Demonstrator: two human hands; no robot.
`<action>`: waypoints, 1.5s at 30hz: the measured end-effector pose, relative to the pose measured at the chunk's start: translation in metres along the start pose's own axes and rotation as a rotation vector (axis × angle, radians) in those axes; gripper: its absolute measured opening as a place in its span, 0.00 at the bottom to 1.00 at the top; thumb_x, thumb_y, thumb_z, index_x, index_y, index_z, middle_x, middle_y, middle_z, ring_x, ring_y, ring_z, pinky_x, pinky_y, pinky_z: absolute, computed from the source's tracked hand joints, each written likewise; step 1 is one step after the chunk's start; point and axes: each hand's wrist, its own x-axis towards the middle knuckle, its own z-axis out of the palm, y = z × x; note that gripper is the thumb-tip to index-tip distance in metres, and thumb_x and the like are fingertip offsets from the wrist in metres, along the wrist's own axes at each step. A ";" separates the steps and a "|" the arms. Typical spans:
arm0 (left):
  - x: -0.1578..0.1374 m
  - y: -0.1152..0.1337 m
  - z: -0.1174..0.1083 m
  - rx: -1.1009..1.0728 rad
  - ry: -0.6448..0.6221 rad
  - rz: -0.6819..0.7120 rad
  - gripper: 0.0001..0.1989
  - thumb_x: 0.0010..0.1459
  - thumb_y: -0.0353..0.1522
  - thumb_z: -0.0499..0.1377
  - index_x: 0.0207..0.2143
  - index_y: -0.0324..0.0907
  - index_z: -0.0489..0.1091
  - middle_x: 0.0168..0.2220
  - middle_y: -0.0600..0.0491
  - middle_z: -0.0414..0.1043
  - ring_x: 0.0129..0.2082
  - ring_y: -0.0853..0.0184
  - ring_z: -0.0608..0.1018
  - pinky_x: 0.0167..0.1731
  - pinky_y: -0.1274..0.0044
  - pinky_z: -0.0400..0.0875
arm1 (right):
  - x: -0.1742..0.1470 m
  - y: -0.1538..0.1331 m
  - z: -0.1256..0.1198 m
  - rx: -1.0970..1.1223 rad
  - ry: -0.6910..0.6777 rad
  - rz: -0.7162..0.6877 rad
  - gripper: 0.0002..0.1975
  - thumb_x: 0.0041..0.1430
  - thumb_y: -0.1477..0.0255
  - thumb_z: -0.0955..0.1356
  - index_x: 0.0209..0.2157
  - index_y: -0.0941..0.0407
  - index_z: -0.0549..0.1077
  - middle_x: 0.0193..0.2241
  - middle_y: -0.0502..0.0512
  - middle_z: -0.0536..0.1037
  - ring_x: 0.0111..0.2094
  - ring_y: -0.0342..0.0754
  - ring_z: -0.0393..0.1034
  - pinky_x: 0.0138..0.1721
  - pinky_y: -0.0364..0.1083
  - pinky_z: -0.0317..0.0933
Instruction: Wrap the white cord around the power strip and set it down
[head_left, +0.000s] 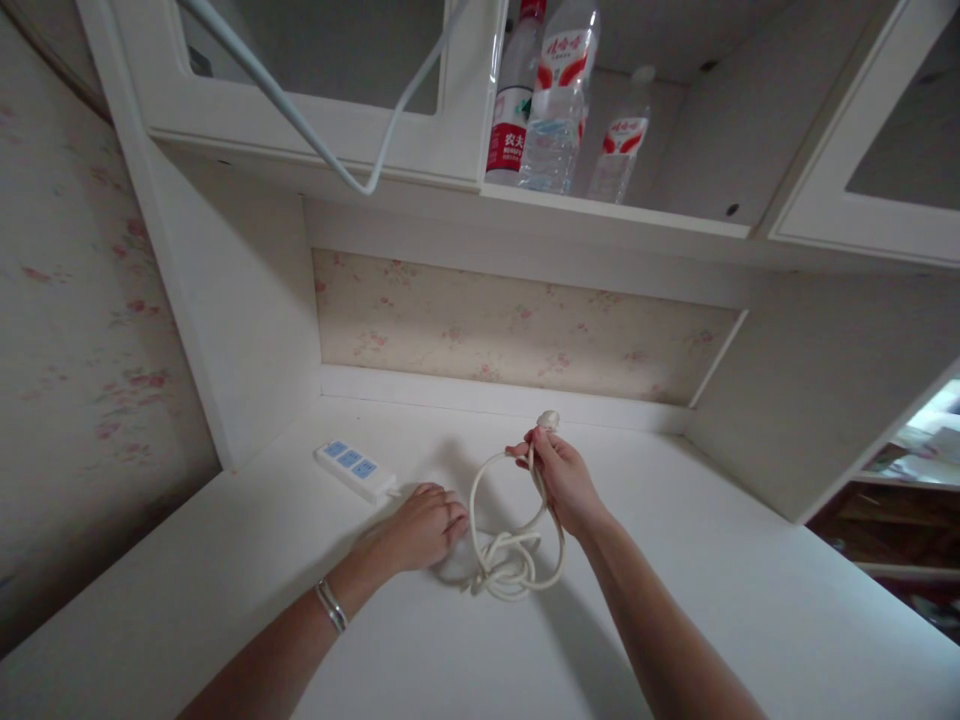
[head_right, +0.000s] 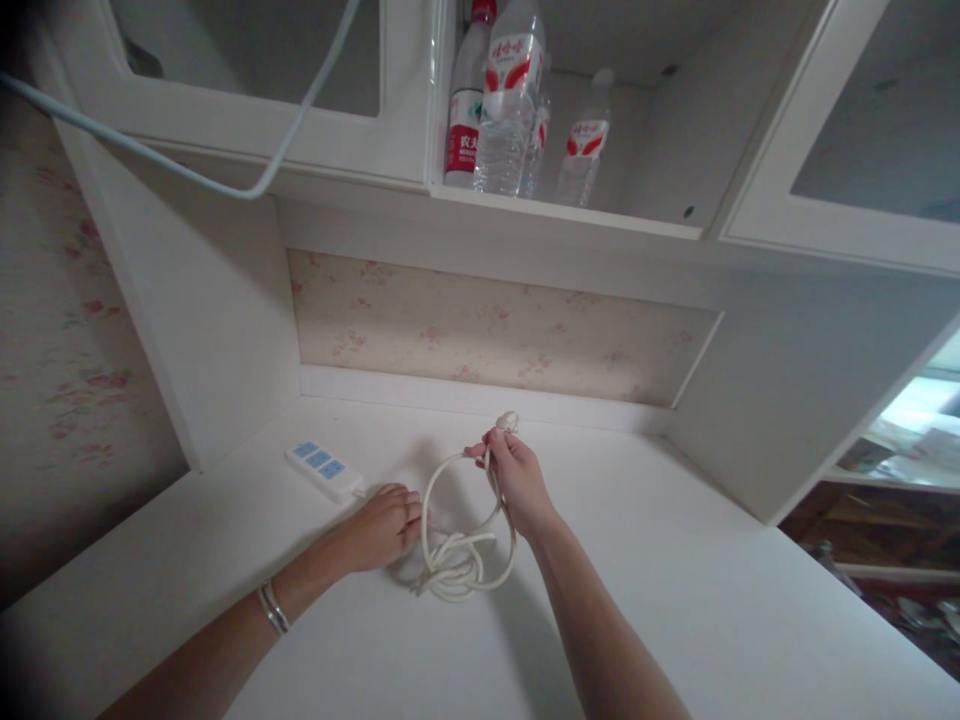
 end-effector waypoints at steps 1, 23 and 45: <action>0.002 -0.001 -0.004 0.178 -0.116 0.042 0.07 0.48 0.36 0.62 0.21 0.45 0.69 0.24 0.53 0.72 0.31 0.63 0.73 0.44 0.73 0.61 | 0.003 -0.003 -0.007 -0.015 0.034 -0.028 0.19 0.51 0.53 0.67 0.31 0.56 0.70 0.28 0.54 0.78 0.36 0.49 0.72 0.41 0.46 0.64; 0.023 -0.018 -0.065 0.875 0.026 -0.108 0.18 0.62 0.42 0.45 0.26 0.43 0.64 0.24 0.55 0.68 0.26 0.68 0.70 0.27 0.78 0.57 | 0.011 -0.058 -0.175 0.302 0.486 -0.238 0.10 0.61 0.71 0.64 0.25 0.57 0.64 0.18 0.42 0.61 0.18 0.35 0.57 0.24 0.37 0.63; 0.013 0.092 0.043 0.325 -0.036 0.000 0.13 0.52 0.41 0.58 0.34 0.42 0.70 0.34 0.52 0.75 0.34 0.65 0.75 0.33 0.78 0.64 | -0.007 -0.044 0.044 -0.445 -0.264 -0.074 0.21 0.56 0.53 0.62 0.35 0.56 0.74 0.38 0.57 0.77 0.29 0.45 0.68 0.28 0.43 0.60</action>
